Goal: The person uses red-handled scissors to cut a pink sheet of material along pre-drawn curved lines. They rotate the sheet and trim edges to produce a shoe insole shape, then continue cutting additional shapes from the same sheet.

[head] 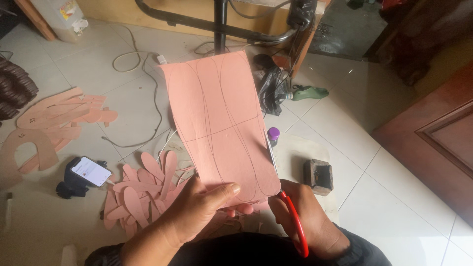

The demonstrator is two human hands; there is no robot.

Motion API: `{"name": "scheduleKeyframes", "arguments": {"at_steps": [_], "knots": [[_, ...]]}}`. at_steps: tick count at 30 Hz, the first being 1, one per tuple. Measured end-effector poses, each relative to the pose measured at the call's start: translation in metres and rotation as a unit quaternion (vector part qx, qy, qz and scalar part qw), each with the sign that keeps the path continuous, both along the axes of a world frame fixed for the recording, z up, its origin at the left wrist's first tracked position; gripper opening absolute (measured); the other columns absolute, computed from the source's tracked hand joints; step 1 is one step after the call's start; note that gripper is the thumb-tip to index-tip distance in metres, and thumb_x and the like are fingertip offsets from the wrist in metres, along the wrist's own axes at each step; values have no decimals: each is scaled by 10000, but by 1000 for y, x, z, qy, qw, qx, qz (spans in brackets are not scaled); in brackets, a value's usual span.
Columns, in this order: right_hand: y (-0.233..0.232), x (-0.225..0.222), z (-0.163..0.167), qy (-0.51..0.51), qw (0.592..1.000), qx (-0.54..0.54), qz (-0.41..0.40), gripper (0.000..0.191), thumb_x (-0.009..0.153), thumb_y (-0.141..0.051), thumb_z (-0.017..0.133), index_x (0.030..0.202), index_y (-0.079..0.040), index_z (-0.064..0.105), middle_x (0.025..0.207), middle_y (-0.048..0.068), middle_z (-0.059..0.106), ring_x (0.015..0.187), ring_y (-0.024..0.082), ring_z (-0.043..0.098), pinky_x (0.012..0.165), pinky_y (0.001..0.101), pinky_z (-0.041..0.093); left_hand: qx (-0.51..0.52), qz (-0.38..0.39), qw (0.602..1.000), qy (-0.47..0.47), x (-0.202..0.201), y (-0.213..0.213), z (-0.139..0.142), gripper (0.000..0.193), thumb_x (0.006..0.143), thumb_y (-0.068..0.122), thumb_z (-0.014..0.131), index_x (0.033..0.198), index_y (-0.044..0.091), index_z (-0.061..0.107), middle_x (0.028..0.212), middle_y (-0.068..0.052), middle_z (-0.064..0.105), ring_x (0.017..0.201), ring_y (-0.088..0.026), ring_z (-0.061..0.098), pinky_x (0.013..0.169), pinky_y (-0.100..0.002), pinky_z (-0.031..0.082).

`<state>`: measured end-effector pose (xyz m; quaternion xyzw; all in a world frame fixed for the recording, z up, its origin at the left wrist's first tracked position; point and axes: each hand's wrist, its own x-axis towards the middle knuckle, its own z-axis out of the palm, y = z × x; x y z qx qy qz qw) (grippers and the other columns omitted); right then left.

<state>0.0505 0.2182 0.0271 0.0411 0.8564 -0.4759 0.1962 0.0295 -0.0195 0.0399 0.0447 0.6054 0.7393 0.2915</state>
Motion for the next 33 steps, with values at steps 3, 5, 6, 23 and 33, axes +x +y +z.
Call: {"name": "scheduleKeyframes", "arguments": {"at_steps": [3, 5, 6, 23, 33], "knots": [[-1, 3, -3, 18, 1000, -7, -2, 220, 886, -137, 546, 808, 31, 665, 571, 77, 630, 471, 122, 556, 430, 316, 462, 6, 7, 1000, 3, 1, 0, -4, 377, 923, 222, 580, 1145, -57, 703, 1009, -162, 803, 828, -205, 788, 672, -312, 578], [-2, 3, -5, -6, 1000, 0, -19, 223, 885, -147, 529, 810, 16, 663, 556, 72, 626, 457, 132, 564, 429, 320, 467, 9, 9, 1000, 4, 0, 0, -7, 376, 927, 220, 588, 1128, -70, 715, 1003, -169, 807, 831, -212, 789, 680, -318, 585], [-2, 2, -6, -17, 999, 2, -28, 225, 884, -152, 521, 811, 8, 662, 548, 70, 625, 450, 136, 567, 429, 322, 470, 11, 11, 1000, 5, 0, 0, -8, 371, 925, 218, 587, 1129, -64, 713, 1000, -168, 805, 826, -212, 787, 678, -320, 587], [8, -8, -1, 33, 994, -79, 61, 264, 870, -165, 596, 697, 31, 634, 487, 59, 533, 415, 137, 480, 383, 311, 370, 58, 75, 992, 88, -9, -7, -8, 384, 950, 190, 583, 1205, -72, 701, 1165, -117, 754, 1094, -182, 663, 961, -308, 501], [21, -1, 1, -52, 998, -16, 37, 567, 789, -251, 756, 1295, -109, 543, 881, 35, 754, 825, 146, 751, 730, 292, 594, -119, 88, 983, 106, -24, -24, -23, 449, 915, 353, 646, 1162, -9, 742, 1117, -83, 801, 1119, -162, 715, 999, -297, 520]]}}
